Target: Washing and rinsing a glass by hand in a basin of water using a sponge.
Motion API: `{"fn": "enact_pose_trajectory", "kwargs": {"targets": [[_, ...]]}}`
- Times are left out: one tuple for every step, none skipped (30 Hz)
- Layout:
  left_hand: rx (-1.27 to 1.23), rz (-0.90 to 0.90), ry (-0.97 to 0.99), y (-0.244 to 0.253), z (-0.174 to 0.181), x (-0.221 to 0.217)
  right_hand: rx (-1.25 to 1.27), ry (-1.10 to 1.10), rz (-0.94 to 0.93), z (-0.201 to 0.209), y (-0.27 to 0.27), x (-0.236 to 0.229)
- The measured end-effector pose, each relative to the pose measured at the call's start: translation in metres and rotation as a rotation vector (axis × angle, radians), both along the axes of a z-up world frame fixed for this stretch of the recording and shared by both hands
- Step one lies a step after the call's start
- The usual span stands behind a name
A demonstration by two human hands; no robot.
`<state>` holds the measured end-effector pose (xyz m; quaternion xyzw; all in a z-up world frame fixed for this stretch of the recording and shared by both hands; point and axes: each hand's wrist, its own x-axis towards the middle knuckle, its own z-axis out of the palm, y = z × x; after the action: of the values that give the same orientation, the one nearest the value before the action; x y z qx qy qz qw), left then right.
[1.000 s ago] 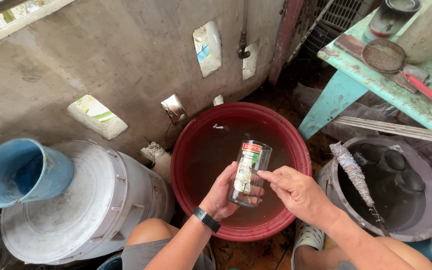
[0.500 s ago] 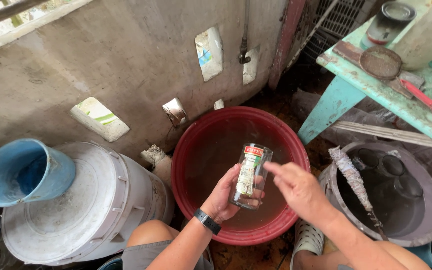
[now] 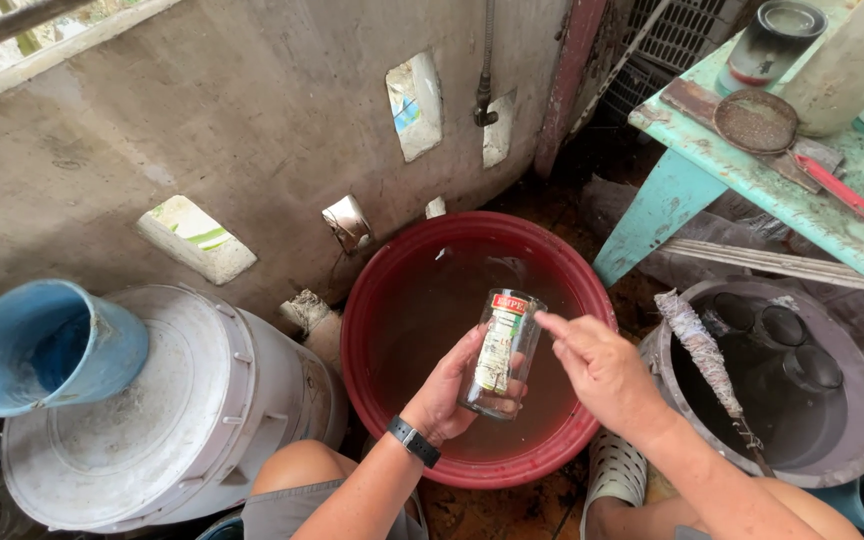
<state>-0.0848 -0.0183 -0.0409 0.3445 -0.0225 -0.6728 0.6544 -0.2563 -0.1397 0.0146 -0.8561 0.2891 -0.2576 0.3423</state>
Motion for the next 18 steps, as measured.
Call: {"fn": "enact_pose_trajectory", "kwargs": {"targets": [[-0.004, 0.0, -0.003, -0.001, -0.002, 0.001, -0.004, -0.003, 0.0, 0.003, 0.001, 0.0], [-0.001, -0.005, -0.013, -0.001, -0.005, 0.0, 0.072, -0.018, 0.087, 0.006, 0.003, -0.002], [0.001, -0.01, -0.023, -0.001, -0.008, 0.0, 0.147, -0.033, 0.174, 0.008, 0.005, -0.003], [0.004, -0.013, -0.023, -0.001, -0.008, 0.002, 0.15, -0.034, 0.17, 0.009, 0.002, -0.002], [0.0, -0.015, -0.018, -0.001, -0.009, 0.003, 0.075, -0.019, 0.103, 0.011, -0.001, -0.001], [-0.008, -0.014, -0.011, -0.002, -0.009, 0.004, -0.004, -0.002, 0.038, 0.013, -0.005, 0.0], [-0.008, -0.014, -0.009, -0.002, -0.011, 0.002, -0.004, 0.001, 0.038, 0.015, 0.0, -0.004], [-0.008, -0.016, -0.002, -0.002, -0.012, 0.001, 0.036, 0.016, 0.07, 0.018, 0.005, -0.005], [-0.009, -0.018, 0.004, -0.003, -0.013, 0.001, 0.076, 0.031, 0.102, 0.021, 0.009, -0.006], [-0.009, -0.017, 0.004, -0.002, -0.01, 0.003, 0.076, 0.031, 0.103, 0.023, 0.01, -0.006], [-0.015, -0.023, -0.029, 0.0, -0.008, 0.004, 0.151, 0.032, 0.159, 0.025, 0.011, -0.006], [-0.021, -0.032, -0.064, 0.001, -0.006, 0.005, 0.227, 0.03, 0.211, 0.027, 0.012, -0.006], [-0.02, -0.035, -0.065, -0.001, -0.006, 0.006, 0.228, 0.029, 0.209, 0.023, 0.008, -0.002], [-0.019, -0.024, -0.037, -0.001, -0.007, 0.004, 0.096, 0.034, 0.114, 0.019, 0.003, 0.0], [-0.018, -0.013, -0.008, -0.002, -0.007, 0.003, -0.037, 0.039, 0.019, 0.016, -0.001, 0.002], [-0.022, -0.012, -0.011, -0.002, -0.007, 0.002, -0.04, 0.037, 0.02, 0.018, 0.002, 0.0], [-0.013, -0.016, -0.015, -0.002, -0.006, 0.001, 0.018, 0.019, 0.061, 0.019, 0.004, -0.003], [-0.002, -0.019, -0.017, -0.001, -0.006, 0.0, 0.077, 0.004, 0.104, 0.021, 0.007, -0.006]]}}
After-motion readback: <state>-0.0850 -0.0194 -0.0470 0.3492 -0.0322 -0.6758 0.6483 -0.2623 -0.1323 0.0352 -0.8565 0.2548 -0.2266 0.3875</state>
